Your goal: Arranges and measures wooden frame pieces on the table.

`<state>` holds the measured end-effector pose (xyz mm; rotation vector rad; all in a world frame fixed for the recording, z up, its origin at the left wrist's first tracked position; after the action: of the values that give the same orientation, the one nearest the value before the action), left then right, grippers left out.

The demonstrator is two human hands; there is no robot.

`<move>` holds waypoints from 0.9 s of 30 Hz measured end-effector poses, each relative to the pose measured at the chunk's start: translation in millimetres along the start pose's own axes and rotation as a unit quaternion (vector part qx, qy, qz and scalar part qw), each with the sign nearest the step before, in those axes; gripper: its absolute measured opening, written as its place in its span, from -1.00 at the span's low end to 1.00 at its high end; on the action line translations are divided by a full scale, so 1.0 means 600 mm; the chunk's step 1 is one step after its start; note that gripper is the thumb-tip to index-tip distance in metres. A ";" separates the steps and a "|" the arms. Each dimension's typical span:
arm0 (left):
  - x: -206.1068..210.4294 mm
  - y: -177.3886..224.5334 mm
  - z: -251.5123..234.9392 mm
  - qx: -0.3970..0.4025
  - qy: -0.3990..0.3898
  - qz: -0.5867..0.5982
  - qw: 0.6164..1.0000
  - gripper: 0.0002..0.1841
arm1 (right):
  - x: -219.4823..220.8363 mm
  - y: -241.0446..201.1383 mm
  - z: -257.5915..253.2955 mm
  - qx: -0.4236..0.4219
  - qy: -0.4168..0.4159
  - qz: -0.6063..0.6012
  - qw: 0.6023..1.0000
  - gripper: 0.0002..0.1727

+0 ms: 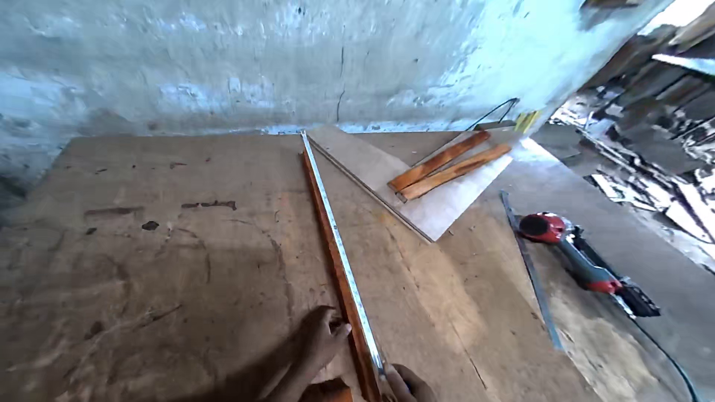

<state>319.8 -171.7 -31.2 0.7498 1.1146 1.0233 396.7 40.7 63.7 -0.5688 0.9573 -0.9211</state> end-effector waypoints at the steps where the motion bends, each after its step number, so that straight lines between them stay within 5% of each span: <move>1: -0.001 0.003 0.000 0.001 0.002 -0.008 1.000 -0.42 | 0.008 -0.019 -0.024 0.012 0.006 0.001 1.000 -0.61; 9: -0.002 0.012 0.002 -0.028 0.013 -0.060 0.998 -0.44 | 0.045 -0.052 -0.095 0.087 0.006 0.003 0.996 -0.61; 27: 0.004 0.008 0.006 -0.052 0.001 -0.018 0.998 -0.48 | 0.042 -0.027 -0.075 0.067 0.023 0.022 0.997 -0.64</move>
<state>322.3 -167.4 -26.6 0.6428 1.0642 1.0442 357.3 10.1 43.6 -0.4130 0.9386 -0.9533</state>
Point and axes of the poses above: each hand's wrist, its own z-axis away from the middle knuckle, its own x-axis out of the palm, y = z × x, the point moved 7 cm from there along -z, towards the middle knuckle, and after that the axes turned 9 degrees about z, right-handed, at the moved point
